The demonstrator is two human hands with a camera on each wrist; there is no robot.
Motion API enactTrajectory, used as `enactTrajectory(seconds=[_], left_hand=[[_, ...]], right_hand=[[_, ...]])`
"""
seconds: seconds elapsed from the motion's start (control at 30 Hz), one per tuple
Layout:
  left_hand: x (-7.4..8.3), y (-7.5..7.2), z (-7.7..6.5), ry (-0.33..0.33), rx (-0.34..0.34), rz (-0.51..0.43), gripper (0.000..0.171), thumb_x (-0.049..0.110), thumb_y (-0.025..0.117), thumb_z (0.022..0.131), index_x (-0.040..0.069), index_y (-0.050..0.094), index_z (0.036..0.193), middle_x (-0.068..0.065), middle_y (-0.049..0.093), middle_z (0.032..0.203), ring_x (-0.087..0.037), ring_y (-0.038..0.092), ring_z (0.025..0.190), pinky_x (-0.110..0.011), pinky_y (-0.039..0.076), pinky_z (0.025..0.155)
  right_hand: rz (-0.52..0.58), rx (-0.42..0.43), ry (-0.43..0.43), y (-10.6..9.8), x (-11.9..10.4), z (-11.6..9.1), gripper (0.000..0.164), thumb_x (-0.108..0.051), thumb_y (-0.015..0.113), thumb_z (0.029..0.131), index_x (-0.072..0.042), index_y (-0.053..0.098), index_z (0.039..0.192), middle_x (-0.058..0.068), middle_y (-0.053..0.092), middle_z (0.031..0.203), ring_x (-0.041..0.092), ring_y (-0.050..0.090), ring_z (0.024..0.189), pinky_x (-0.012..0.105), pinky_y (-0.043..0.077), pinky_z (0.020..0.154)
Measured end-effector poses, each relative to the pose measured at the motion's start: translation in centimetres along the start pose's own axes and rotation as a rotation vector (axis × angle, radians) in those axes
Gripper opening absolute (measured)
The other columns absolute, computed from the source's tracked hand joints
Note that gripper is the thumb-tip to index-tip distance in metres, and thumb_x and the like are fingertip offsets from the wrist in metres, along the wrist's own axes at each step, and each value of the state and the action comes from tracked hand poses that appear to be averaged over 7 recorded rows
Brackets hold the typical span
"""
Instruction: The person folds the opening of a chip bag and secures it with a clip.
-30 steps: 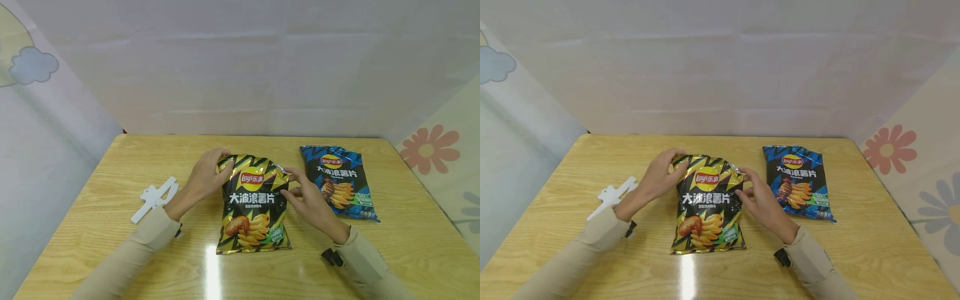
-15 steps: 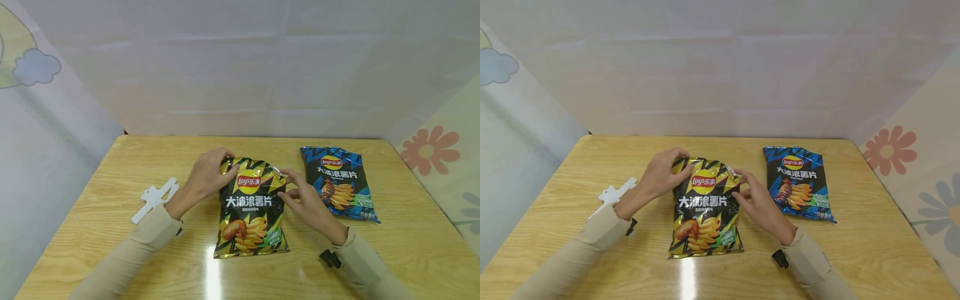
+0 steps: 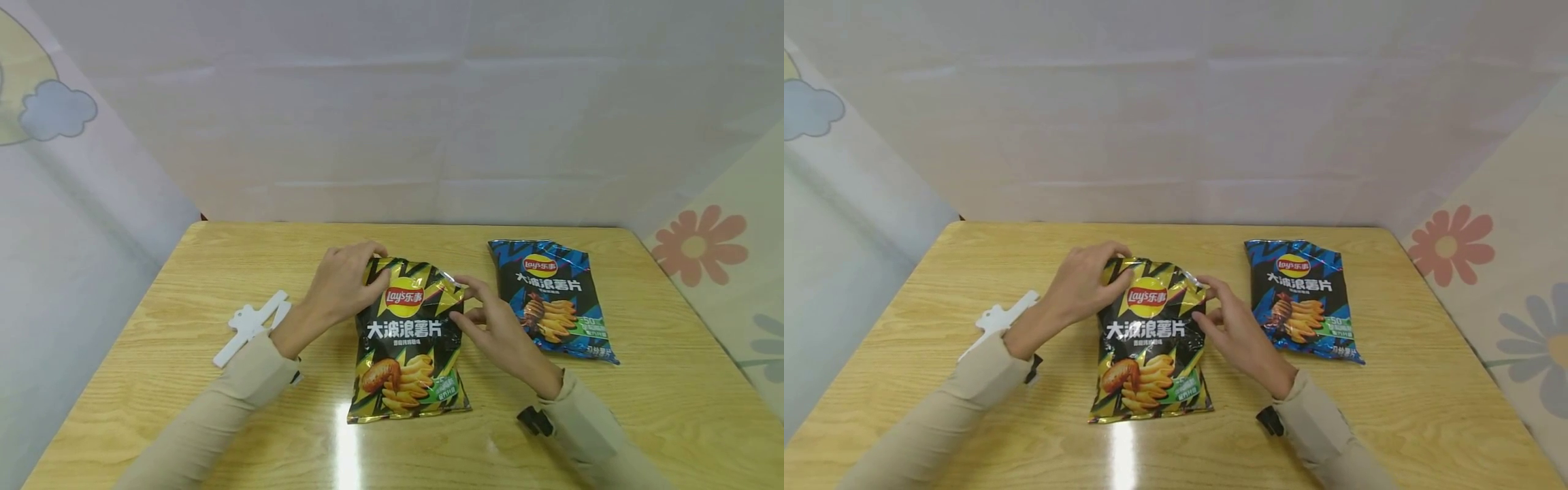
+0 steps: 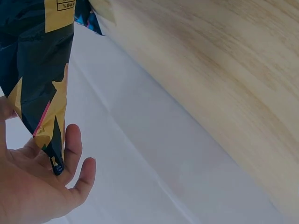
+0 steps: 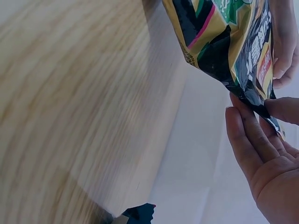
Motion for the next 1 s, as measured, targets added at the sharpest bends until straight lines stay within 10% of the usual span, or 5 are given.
enactTrajectory(seconds=[1.0], left_hand=[[1.8,0.9,1.0,0.060,-0.032,0.053,0.023,0.026,0.063,0.094,0.010,0.067,0.110,-0.005,0.073,0.109,-0.023,0.068,0.101,-0.049,0.050,0.094]], right_hand=[[0.023,0.007,0.001,0.7,-0.1,0.4,0.056,-0.005,0.063,0.096,-0.005,0.038,0.146,0.015,0.059,0.108,0.007,0.070,0.068,0.025,0.055,0.065]])
Point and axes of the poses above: each hand's wrist, its own z-axis towards the middle knuckle, its own y-axis out of the palm, x = y × z, the point moved 6 cm from there along z, towards the middle knuckle
